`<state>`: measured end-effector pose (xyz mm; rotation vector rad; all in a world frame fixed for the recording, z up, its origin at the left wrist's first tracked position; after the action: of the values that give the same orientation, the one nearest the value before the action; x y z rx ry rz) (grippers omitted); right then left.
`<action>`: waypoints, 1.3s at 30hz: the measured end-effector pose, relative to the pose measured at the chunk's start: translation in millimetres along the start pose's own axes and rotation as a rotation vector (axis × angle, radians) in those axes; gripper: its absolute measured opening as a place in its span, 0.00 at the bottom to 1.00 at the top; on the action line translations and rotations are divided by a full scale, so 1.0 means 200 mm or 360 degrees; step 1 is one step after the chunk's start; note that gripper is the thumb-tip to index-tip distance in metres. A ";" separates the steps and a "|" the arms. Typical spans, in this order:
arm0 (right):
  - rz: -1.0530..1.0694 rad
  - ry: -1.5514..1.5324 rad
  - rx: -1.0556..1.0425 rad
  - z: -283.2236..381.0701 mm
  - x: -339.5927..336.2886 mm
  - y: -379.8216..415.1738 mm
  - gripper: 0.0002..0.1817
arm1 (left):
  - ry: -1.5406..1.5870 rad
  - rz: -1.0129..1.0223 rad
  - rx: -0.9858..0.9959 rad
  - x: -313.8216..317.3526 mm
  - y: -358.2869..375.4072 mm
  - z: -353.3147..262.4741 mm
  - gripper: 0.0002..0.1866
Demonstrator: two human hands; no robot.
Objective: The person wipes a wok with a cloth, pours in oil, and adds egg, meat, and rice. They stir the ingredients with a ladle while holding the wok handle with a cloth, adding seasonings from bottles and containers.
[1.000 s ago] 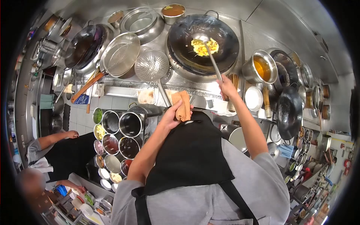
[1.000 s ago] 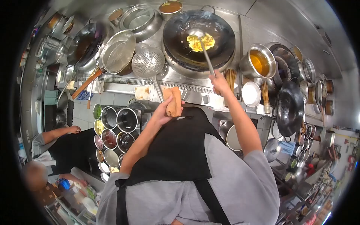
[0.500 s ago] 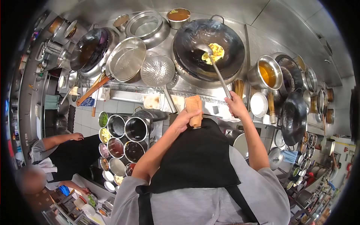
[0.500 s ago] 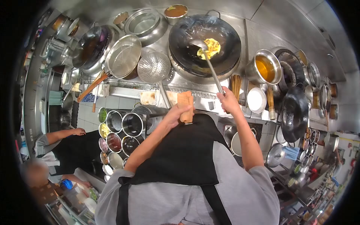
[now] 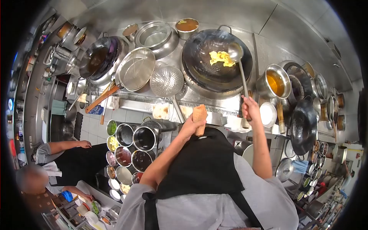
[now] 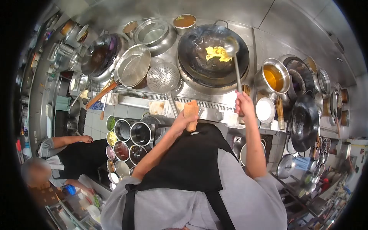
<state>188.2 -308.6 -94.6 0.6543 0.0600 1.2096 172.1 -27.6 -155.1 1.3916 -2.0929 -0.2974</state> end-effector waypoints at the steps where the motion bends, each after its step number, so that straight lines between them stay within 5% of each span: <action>1: -0.0084 0.0052 -0.0059 -0.02 0.04 -0.03 0.08 | -0.0006 0.0001 0.0012 0.01 0.00 -0.01 0.32; 4: -0.0057 0.0014 -0.0179 -0.16 0.09 -0.12 0.11 | -0.0055 -0.0097 0.0206 0.01 0.03 -0.02 0.26; 8: 0.0137 0.0041 0.0176 -0.16 0.06 0.01 0.09 | -0.0011 -0.0043 0.0112 0.01 0.04 0.01 0.23; 15: -0.0196 0.0946 -0.0361 -0.01 0.02 -0.26 0.09 | 0.0211 -0.0140 0.0004 -0.04 0.11 0.05 0.19; 20: 0.0039 0.0930 -0.0173 -0.25 0.16 -0.27 0.19 | 0.0512 0.0020 -0.0153 0.01 0.08 0.11 0.20; 22: 0.0226 0.0730 0.0030 -0.35 0.18 -0.18 0.20 | 0.0559 0.0060 -0.0206 0.06 0.13 -0.01 0.20; 25: 0.0455 -0.0257 0.0416 -0.56 0.15 -0.08 0.20 | 0.0513 0.0051 -0.0125 0.19 0.36 -0.31 0.21; 28: 0.0863 -0.0395 0.0773 -0.84 0.07 0.07 0.22 | 0.0363 -0.0083 0.0049 0.28 0.57 -0.58 0.22; 30: 0.0628 0.0708 0.0955 -1.22 -0.21 0.04 0.30 | 0.0308 -0.0208 0.0078 0.30 0.68 -0.63 0.23; 32: 0.0935 0.2199 0.0384 -1.45 -0.39 -0.07 0.32 | 0.0106 -0.0493 0.0112 0.24 0.78 -0.63 0.23; 36: 0.0579 0.2681 0.0405 -1.73 -0.77 -0.29 0.27 | -0.0215 -0.0717 0.0068 0.17 0.87 -0.58 0.29; 39: 0.0732 0.2643 0.0495 -1.98 -0.90 -0.43 0.22 | -0.0110 -0.0710 -0.0072 0.15 0.85 -0.50 0.28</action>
<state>44.3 -310.8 -513.0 -0.2684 1.5647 1.9164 94.4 30.8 18.6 1.8348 -1.7947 -0.5745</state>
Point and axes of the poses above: each hand's wrist, its own y-axis away from the middle knuckle, its own x-axis out of the palm, z = x × y, the point moved 10 cm from there along -y, towards the middle knuckle, and after that the axes turned 2 degrees about -y, right-handed, at the moved point
